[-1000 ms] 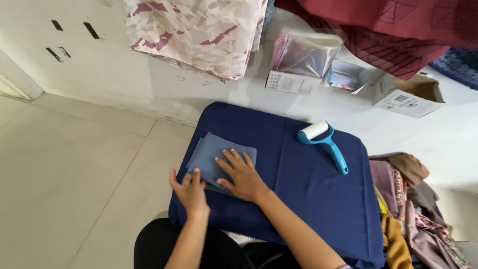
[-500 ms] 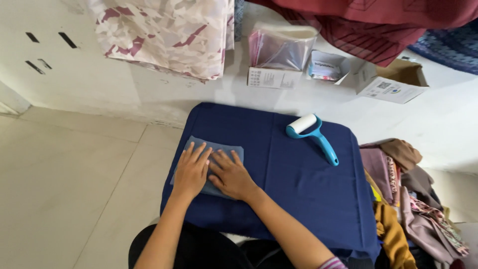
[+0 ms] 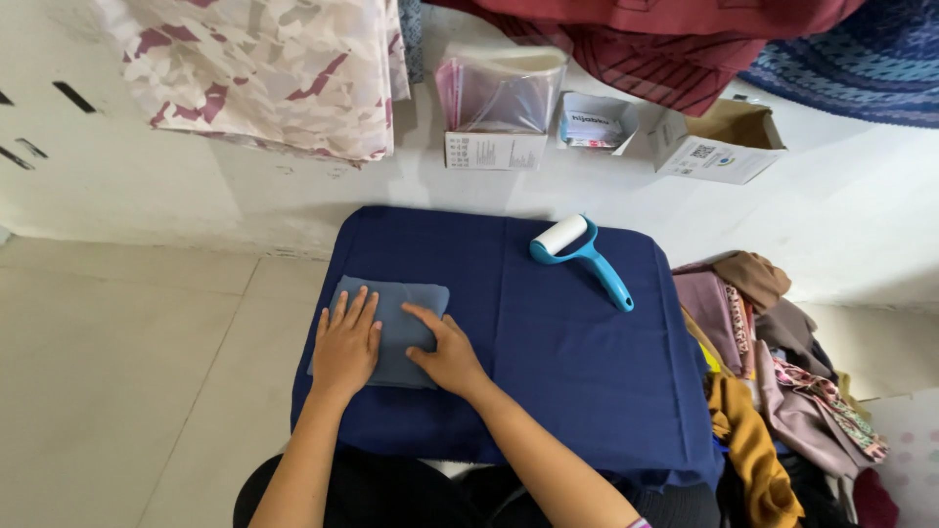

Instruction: The person spreads out a piece of blue fabric on a blue mat and uses a lint roller to clean both sides of it, before folding it into a smaller square.

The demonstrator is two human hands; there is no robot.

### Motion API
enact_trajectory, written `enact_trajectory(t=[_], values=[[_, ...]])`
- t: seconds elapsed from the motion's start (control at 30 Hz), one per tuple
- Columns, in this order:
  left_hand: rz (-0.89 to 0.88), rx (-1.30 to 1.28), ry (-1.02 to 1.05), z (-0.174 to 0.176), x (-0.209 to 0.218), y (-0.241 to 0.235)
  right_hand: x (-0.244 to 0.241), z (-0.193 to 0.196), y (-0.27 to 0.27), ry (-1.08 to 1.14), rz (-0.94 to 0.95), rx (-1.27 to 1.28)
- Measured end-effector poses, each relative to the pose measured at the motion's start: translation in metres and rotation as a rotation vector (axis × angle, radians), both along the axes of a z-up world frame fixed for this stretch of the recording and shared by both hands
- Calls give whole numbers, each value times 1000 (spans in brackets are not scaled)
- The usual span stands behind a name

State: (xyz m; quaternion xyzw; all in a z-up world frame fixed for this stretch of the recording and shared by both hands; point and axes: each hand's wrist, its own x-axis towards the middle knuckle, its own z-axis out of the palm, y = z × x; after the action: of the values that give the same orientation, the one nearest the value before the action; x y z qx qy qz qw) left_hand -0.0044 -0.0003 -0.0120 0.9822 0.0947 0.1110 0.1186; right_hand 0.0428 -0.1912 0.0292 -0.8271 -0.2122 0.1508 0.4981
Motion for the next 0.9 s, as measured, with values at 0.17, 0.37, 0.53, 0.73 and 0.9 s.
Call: enact_trajectory(t=[0.17,0.37,0.53,0.73,0.9], values=[[-47,-10,-32,-17,10,-5,28,-62,-16,184,-95,278],[-231,-3,-40,-4,15,-74,62,-25,-118,-31,-53,3],[-300,-37,53,7,12,-112,95,-2,-183,26,-21,-137],[-219,-60,96,6,1,-105,174,-27,-202,-414,-526,-668],[-213,-123,-24,1,6,-92,191,0,-183,-215,-355,-367]])
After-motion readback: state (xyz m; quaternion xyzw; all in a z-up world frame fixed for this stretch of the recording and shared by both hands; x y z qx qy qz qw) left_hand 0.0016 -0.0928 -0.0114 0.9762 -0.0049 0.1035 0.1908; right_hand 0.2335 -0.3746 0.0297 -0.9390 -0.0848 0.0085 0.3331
